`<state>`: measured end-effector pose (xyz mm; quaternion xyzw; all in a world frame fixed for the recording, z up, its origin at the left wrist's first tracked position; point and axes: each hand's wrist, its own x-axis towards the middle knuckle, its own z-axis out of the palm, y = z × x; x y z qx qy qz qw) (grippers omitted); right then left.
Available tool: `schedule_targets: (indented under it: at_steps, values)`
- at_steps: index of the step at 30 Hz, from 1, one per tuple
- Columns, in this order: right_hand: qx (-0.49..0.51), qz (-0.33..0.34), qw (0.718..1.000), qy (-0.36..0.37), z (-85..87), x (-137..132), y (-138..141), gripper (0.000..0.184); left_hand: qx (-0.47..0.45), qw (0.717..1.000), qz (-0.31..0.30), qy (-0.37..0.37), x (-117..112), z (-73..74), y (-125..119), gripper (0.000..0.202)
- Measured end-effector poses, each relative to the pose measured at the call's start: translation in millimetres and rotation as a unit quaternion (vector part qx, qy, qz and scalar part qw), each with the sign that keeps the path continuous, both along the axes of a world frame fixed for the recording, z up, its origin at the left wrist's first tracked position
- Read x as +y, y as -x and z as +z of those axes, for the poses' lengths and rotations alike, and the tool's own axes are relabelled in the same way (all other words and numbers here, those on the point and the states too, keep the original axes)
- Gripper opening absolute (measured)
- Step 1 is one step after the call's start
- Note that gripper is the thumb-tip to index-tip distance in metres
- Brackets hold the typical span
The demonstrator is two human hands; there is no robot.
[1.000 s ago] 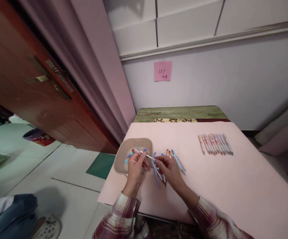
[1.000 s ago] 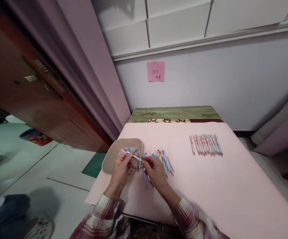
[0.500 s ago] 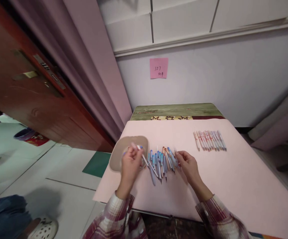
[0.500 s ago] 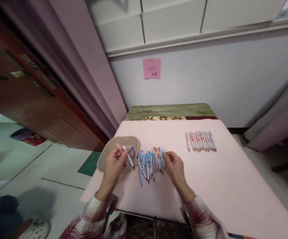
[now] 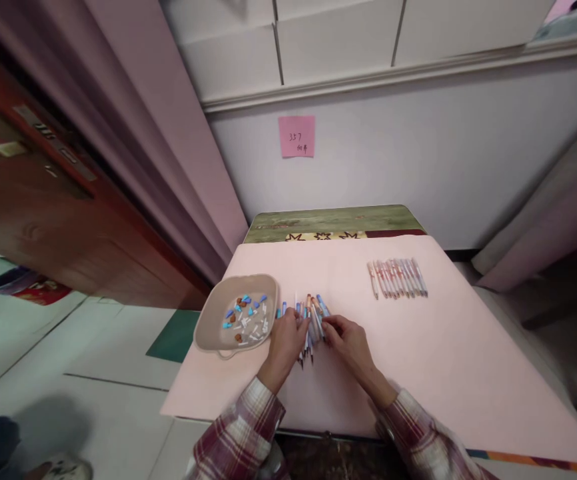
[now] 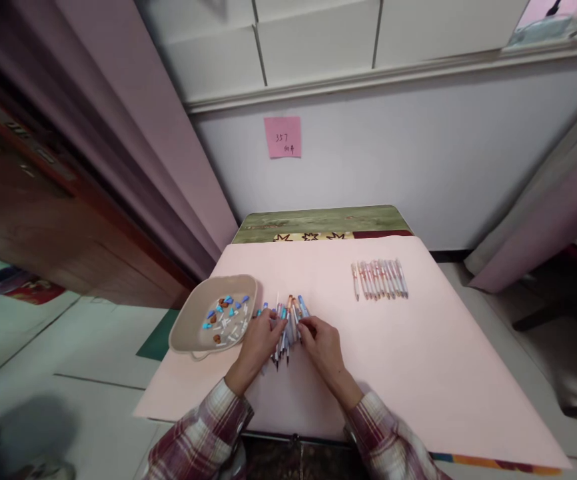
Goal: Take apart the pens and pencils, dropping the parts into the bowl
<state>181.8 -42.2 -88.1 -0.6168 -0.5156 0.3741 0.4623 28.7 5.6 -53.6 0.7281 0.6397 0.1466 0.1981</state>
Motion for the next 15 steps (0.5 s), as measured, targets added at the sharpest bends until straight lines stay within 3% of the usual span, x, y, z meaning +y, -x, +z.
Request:
schedule_targets:
  at_steps: [4, 7, 11, 15]
  values:
    - [-0.079, -0.059, 0.995, 0.022, 1.4, 9.3, -42.2, 0.03, 0.026, 1.0, -0.013, -0.009, 1.9, -7.6, 1.1, 0.022]
    - [-0.231, -0.131, 0.963, 0.051, 5.9, 25.3, -83.5, 0.027, 0.035, 0.999, -0.02, -0.008, 4.2, -8.4, -0.7, 0.021]
    - [-0.387, -0.152, 0.895, 0.159, 10.4, 49.4, -116.0, 0.029, 0.007, 1.0, -0.012, -0.001, 2.5, 2.8, -3.4, 0.02]
    - [-0.425, -0.152, 0.873, 0.183, 13.8, 60.0, -117.6, 0.029, -0.129, 0.991, 0.005, -0.018, -3.1, 20.4, 1.1, 0.019]
